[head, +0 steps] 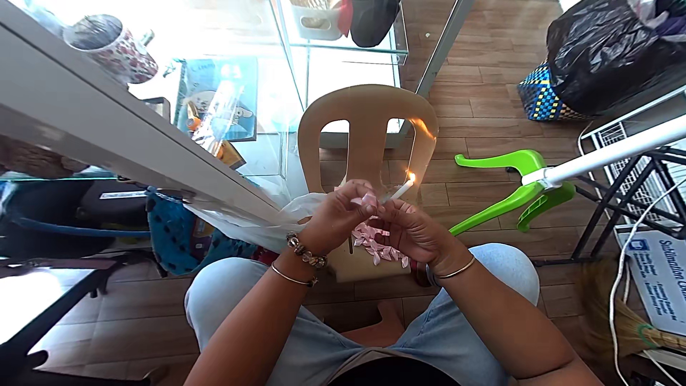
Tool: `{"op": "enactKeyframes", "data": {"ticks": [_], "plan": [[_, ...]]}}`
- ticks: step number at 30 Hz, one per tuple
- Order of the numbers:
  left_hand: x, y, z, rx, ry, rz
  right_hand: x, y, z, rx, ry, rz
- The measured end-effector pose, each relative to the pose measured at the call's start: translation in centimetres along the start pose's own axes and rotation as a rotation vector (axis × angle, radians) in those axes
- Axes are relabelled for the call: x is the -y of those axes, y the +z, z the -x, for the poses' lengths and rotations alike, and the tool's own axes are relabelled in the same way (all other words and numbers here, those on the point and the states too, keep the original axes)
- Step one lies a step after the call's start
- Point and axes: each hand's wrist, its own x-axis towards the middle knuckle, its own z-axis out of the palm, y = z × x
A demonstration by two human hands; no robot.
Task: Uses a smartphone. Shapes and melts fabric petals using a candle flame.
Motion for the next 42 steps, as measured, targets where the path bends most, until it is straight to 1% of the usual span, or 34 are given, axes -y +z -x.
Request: {"op": "enactKeyframes", "data": {"ticks": [2,4,6,8,10,14,17,20,22,24,27,32,36,37,39,42], "plan": [[-0.1,0.7,0.1,-0.079,-0.025,0.011,0.2,0.3,0.1,-0.056,-0.121,0.088],[-0.2,1.1,-0.1,-0.131,-0.052,0.064,0.4,0.4,0.2,-0.099,-0.285,0.196],[-0.3,1.3,-0.3,-0.171,-0.077,0.108,0.3,0.4,0.2,-0.089,-0.465,0.328],[-0.1,1.4,-0.4,-0.172,-0.072,0.15,0.0,0.3,0.3,-0.07,-0.609,0.478],[0.1,1.6,-0.5,-0.168,-0.067,0.191,-0.4,0.5,0.3,-0.105,-0.681,0.568],[0.7,2.0,-0.5,-0.186,-0.089,0.242,-0.9,0.4,-0.1,-0.202,-0.781,0.636],[0.3,2.2,-0.6,-0.201,-0.128,0.214,-0.6,0.3,0.0,-0.245,-0.816,0.743],[-0.5,1.9,-0.4,-0.168,-0.197,0.144,-0.5,-0.2,-0.3,-0.291,-0.919,0.981],[-0.7,1.9,-0.3,-0.2,-0.221,0.101,-0.5,-0.7,-0.7,-0.308,-1.029,1.146],[-0.9,2.0,-0.2,-0.231,-0.236,0.052,-0.7,-1.0,-0.9,-0.329,-1.106,1.256],[-1.0,2.1,-0.1,-0.249,-0.263,0.013,-0.8,-1.1,-1.0,-0.348,-1.166,1.339],[-1.1,2.0,-0.1,-0.269,-0.268,0.035,-1.0,-1.0,-1.3,-0.353,-1.252,1.352],[-1.1,2.1,0.0,-0.278,-0.278,0.044,-0.8,-1.0,-1.2,-0.343,-1.233,1.382],[-1.1,2.0,0.0,-0.267,-0.257,0.017,-0.7,-1.1,-1.2,-0.336,-1.209,1.381],[-0.9,1.7,0.0,-0.173,-0.168,-0.144,-0.5,-1.2,-1.0,-0.318,-1.164,1.369],[-0.5,1.4,-0.4,-0.118,0.055,-0.436,-0.3,-1.7,-0.8,-0.289,-1.149,1.375]]}}
